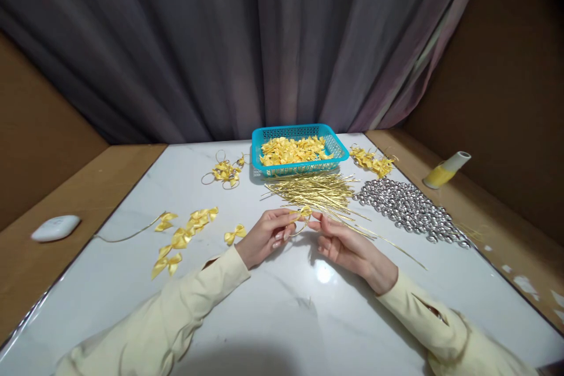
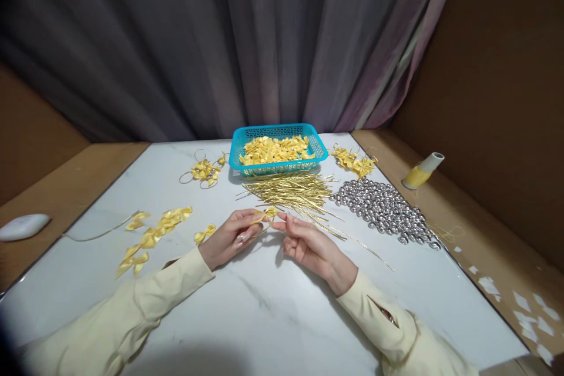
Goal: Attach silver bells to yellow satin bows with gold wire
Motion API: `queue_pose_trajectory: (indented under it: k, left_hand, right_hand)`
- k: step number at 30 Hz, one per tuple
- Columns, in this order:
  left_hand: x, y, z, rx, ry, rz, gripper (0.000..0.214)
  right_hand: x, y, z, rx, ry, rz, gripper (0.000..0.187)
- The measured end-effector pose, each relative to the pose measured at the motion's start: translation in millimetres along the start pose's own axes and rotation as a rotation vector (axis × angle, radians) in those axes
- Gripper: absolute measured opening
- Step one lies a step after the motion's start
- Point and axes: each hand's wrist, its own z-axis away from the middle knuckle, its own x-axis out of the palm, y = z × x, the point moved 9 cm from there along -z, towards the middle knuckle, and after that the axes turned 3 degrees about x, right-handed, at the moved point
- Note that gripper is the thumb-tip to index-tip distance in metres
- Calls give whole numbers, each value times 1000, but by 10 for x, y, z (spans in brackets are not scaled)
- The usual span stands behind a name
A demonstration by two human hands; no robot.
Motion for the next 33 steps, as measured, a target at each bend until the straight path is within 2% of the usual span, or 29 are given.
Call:
queue_pose_trajectory:
  k: [8, 13, 16, 20, 33]
  left_hand:
    - [19, -19, 9, -12, -20, -18, 18]
    - [4, -9, 11, -6, 8, -32, 20]
    - [-15, 11, 7, 10, 40, -53, 21]
    - [-23, 34, 7, 37, 64, -82, 22]
    - [-45, 70, 10, 95, 91, -109, 19]
  right_hand:
    - [48, -83, 11, -94, -45, 15, 29]
    - [91, -82, 40, -94, -36, 24, 33]
    - [134, -62, 51, -66, -50, 56, 31]
    - [143, -53, 22, -53, -64, 67, 19]
    - [38, -46, -5, -70, 4, 105, 25]
